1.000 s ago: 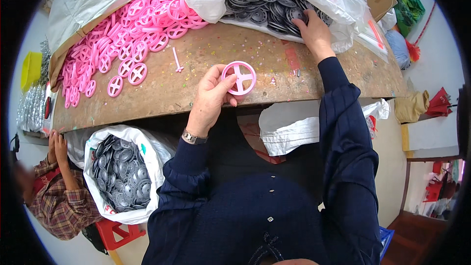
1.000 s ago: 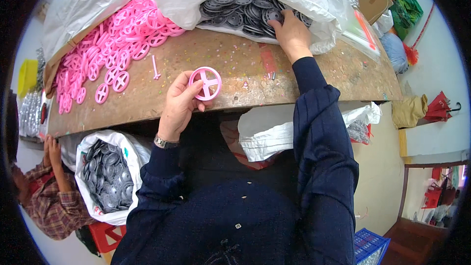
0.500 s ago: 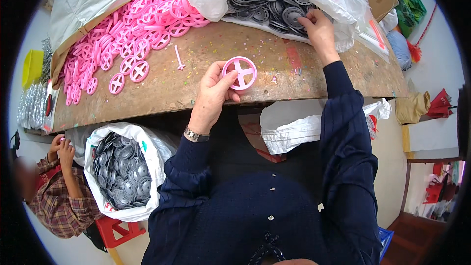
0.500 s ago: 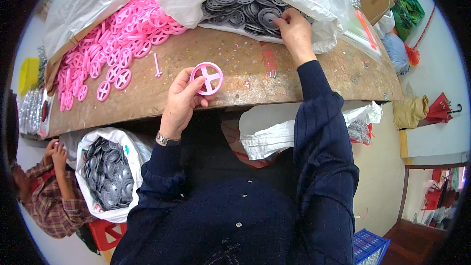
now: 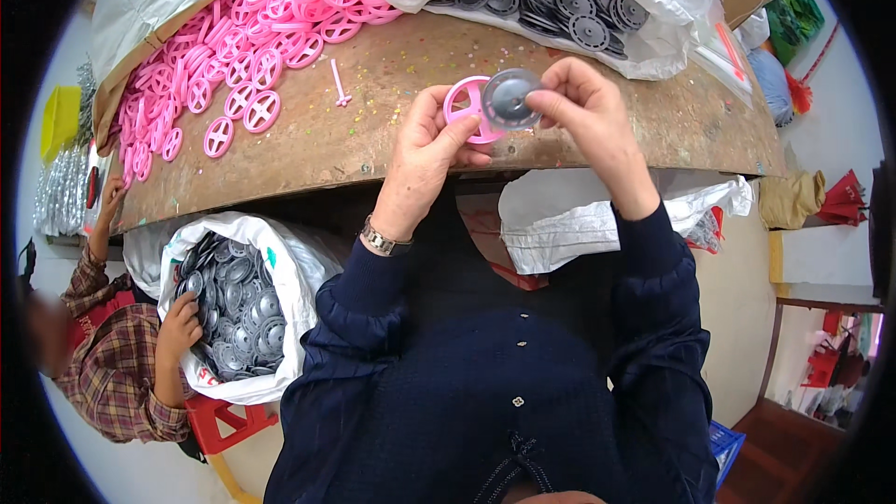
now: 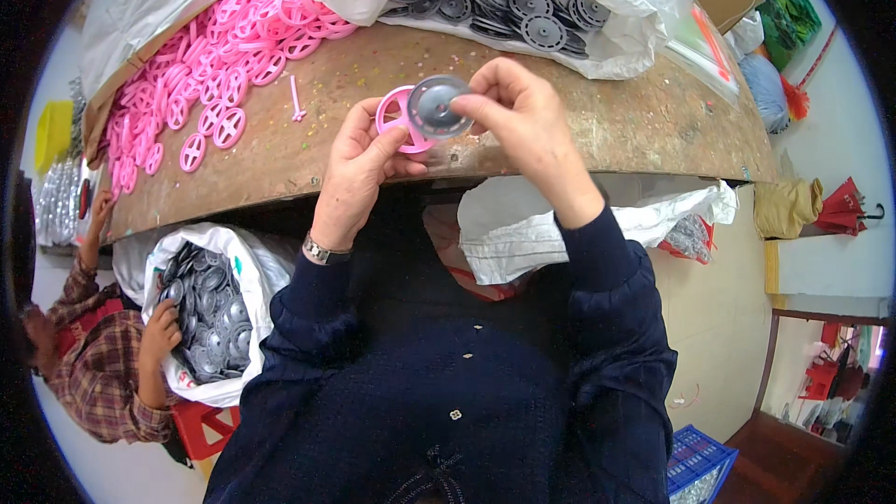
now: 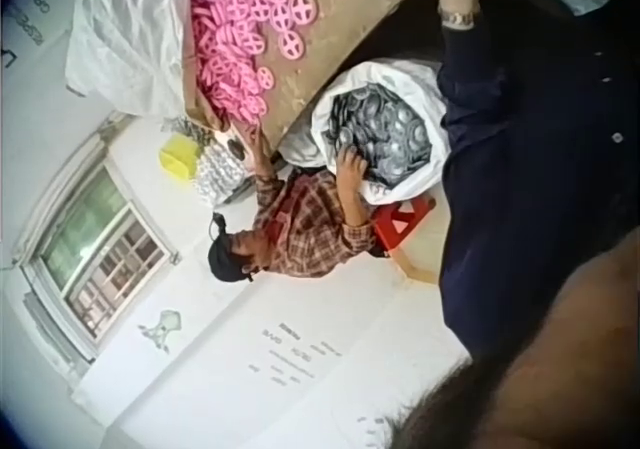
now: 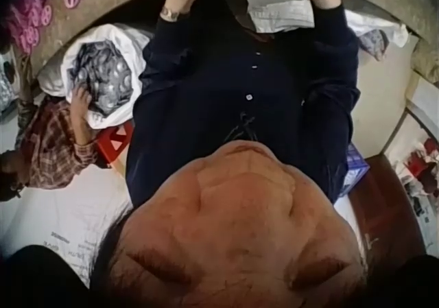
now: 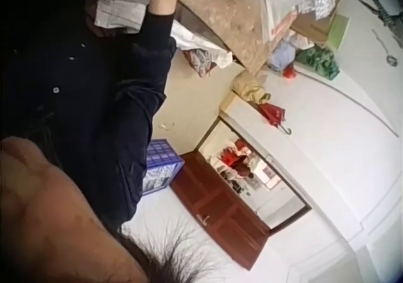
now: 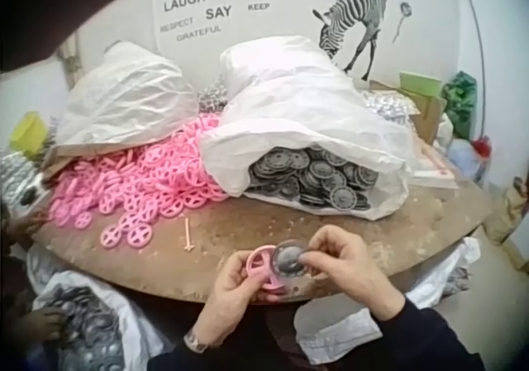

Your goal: Assembling plastic toy components at a factory workbench.

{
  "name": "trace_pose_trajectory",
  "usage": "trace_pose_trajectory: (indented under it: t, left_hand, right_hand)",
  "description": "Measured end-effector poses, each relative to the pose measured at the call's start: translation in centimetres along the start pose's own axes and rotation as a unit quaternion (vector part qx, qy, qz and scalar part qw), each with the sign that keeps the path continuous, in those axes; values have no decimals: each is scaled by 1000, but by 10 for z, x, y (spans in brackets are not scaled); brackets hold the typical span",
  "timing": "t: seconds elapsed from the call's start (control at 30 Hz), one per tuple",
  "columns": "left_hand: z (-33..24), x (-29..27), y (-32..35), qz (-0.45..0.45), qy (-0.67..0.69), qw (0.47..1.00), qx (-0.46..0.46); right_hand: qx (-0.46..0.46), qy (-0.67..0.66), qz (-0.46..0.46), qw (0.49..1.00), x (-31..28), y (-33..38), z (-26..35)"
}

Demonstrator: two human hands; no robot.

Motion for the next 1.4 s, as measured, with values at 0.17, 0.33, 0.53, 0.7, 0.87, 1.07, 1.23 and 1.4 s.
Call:
trace_pose_trajectory:
  t: [0.17,0.33,0.53,0.7,0.87,1.07,1.23,1.4]
  left_hand:
    - [3,14,7,30,-34,999,19]
    - [-1,15,14,26,-70,995,68]
    - [-4,20,22,54,-75,990,107]
    - [-10,27,27,77,-124,980,136]
    - [-17,32,34,61,-194,964,171]
    - [-13,34,32,22,-204,969,141]
    - [-10,43,31,91,-214,970,66]
    - [-8,44,34,94,-199,974,60]
  right_hand:
    - [-29,125,-29,991,16,18,3]
    - [-81,166,-73,980,19,29,13]
    - [-42,35,-25,998,23,41,6]
    - [-55,12,-33,998,20,49,6]
    - [-45,124,-22,991,25,60,17]
    - [-20,36,-33,999,20,57,-6]
    - [-3,-101,-33,994,15,51,-19]
    - [-13,-36,-26,999,24,57,-4]
Point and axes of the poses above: each hand's wrist, its own y-axis away from the middle knuckle, its own x-axis out of the palm, z = x × y, the point moved 7 cm from there along -y, towards the middle knuckle, and after that the axes turned 2 degrees about -y, right-handed, at the moved point
